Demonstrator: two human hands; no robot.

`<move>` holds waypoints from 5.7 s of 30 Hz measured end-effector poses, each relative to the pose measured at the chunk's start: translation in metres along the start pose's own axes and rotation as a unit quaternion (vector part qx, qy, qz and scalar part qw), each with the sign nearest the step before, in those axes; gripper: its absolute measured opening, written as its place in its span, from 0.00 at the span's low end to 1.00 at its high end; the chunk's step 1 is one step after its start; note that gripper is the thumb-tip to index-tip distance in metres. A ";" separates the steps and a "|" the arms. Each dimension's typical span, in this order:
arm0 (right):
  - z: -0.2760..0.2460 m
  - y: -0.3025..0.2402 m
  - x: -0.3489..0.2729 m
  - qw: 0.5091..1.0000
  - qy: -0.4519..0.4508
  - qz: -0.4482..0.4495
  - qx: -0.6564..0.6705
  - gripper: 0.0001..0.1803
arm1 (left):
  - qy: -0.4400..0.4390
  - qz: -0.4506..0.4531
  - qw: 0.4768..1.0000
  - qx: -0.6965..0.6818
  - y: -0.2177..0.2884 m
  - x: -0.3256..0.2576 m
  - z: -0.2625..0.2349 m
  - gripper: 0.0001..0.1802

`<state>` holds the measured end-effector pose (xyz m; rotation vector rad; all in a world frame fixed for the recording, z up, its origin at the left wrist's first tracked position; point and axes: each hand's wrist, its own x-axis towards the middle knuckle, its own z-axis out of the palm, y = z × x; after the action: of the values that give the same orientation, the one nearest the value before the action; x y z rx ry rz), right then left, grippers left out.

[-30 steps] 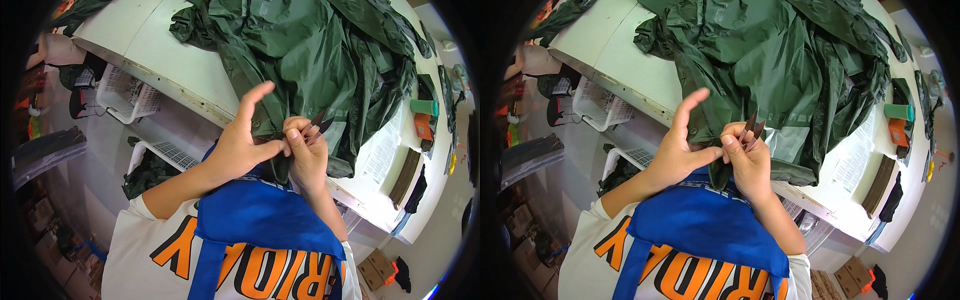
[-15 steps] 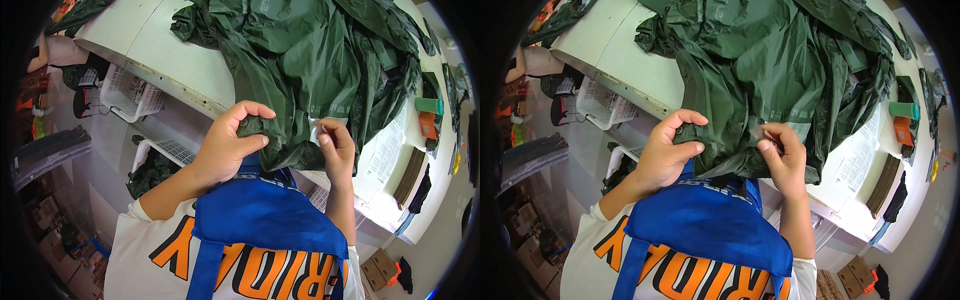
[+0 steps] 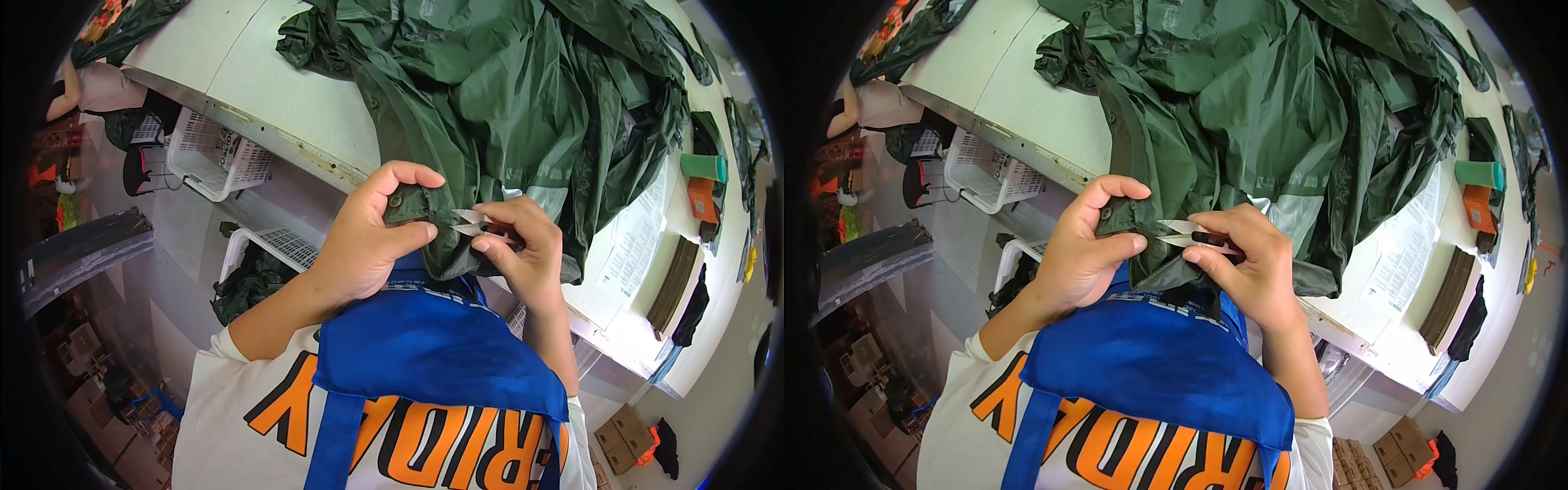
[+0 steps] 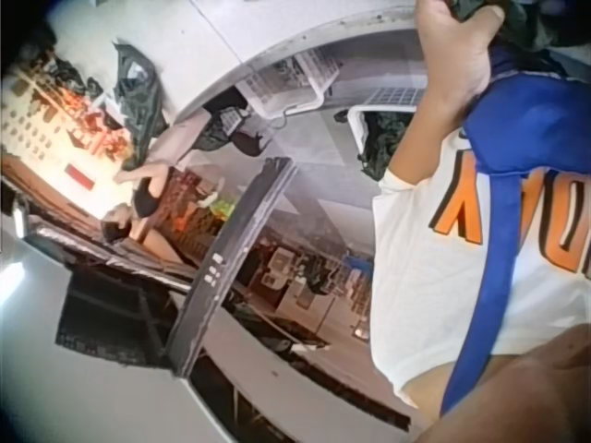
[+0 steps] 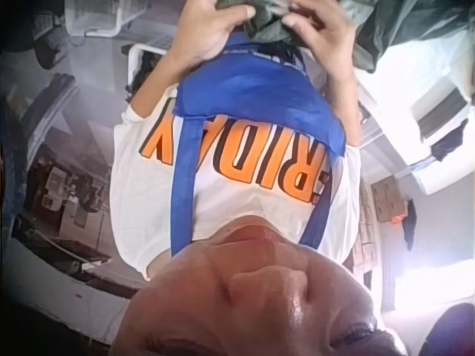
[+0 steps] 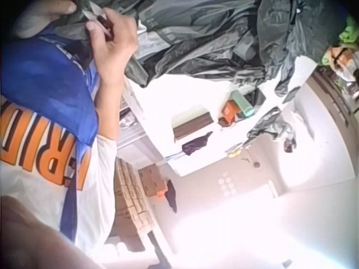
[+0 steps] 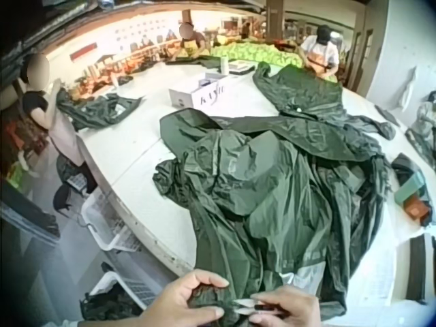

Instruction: The person uses small scissors to trim excess threads and fabric from the edges of a green jacket. They repeatedly lift, turn, and smooth the jacket to access different seams and edges, then place the jacket back on the table.

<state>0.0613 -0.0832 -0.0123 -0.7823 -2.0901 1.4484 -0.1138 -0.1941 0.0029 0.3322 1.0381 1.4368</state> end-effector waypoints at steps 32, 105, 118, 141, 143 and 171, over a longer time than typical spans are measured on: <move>0.026 -0.023 0.013 0.985 0.041 -0.137 -0.098 0.10 | 0.024 0.100 0.947 0.305 0.014 -0.004 0.005 0.22; -0.036 -0.003 -0.032 0.992 -0.086 0.081 0.034 0.23 | 0.040 -0.051 0.996 -0.062 0.000 -0.011 0.006 0.24; -0.009 -0.013 -0.043 0.995 0.010 0.085 -0.042 0.17 | 0.014 -0.021 0.998 0.054 -0.005 -0.022 0.007 0.34; -0.003 0.004 -0.032 0.995 -0.062 0.060 0.049 0.14 | 0.010 0.007 0.993 0.118 -0.005 -0.023 0.006 0.32; -0.002 0.005 -0.032 0.995 -0.062 0.063 0.054 0.14 | 0.014 0.003 0.993 0.115 -0.005 -0.023 0.006 0.32; 0.000 -0.014 -0.020 0.999 0.034 0.005 -0.021 0.16 | 0.005 0.000 0.991 0.135 0.006 -0.025 0.011 0.34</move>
<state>0.0730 -0.1008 0.0001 -0.8478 -2.0746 1.3691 -0.1051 -0.2112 0.0229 0.5203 1.2429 1.2992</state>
